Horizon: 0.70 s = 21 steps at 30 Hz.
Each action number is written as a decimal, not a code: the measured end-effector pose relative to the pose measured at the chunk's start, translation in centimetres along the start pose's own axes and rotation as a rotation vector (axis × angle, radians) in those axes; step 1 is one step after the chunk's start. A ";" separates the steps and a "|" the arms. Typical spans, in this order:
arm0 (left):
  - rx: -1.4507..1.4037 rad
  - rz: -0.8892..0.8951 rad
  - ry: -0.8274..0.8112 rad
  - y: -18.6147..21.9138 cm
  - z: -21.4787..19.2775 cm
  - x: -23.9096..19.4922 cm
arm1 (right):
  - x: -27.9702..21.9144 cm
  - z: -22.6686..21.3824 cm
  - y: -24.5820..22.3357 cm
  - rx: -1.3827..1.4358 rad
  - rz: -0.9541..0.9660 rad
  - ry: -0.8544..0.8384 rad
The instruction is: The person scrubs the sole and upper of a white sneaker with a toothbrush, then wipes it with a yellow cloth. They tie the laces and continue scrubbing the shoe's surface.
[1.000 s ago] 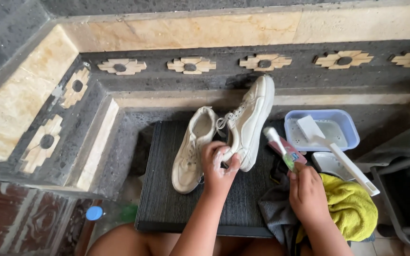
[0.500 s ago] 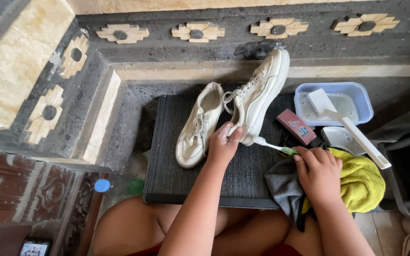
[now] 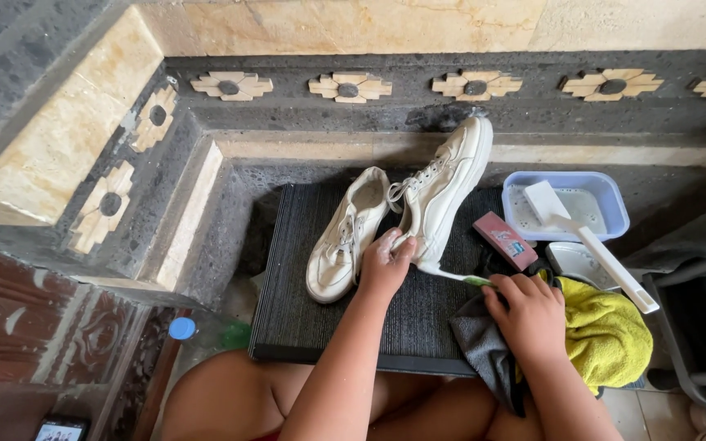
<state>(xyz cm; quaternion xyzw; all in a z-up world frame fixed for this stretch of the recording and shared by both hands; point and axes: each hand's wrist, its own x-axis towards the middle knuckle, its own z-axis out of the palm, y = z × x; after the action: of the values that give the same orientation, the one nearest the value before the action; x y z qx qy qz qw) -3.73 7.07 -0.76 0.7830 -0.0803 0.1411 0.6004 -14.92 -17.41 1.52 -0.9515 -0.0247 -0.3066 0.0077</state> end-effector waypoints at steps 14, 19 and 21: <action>0.111 -0.079 -0.070 1.1 0.2 -0.7 | -0.5 -0.8 -0.3 -0.025 -0.023 0.062; 0.128 -0.096 -0.092 1.4 -0.1 -1.1 | -1.1 -0.2 0.3 -0.037 0.026 0.125; 0.129 -0.072 -0.055 1.2 0.2 -1.1 | -0.7 -0.3 -0.3 -0.012 -0.001 0.051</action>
<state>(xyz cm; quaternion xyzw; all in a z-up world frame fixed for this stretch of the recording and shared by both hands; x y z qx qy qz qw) -5.06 6.51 -0.08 0.8262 -0.0592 0.1027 0.5508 -15.62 -17.17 1.35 -0.9433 -0.0234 -0.3311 0.0025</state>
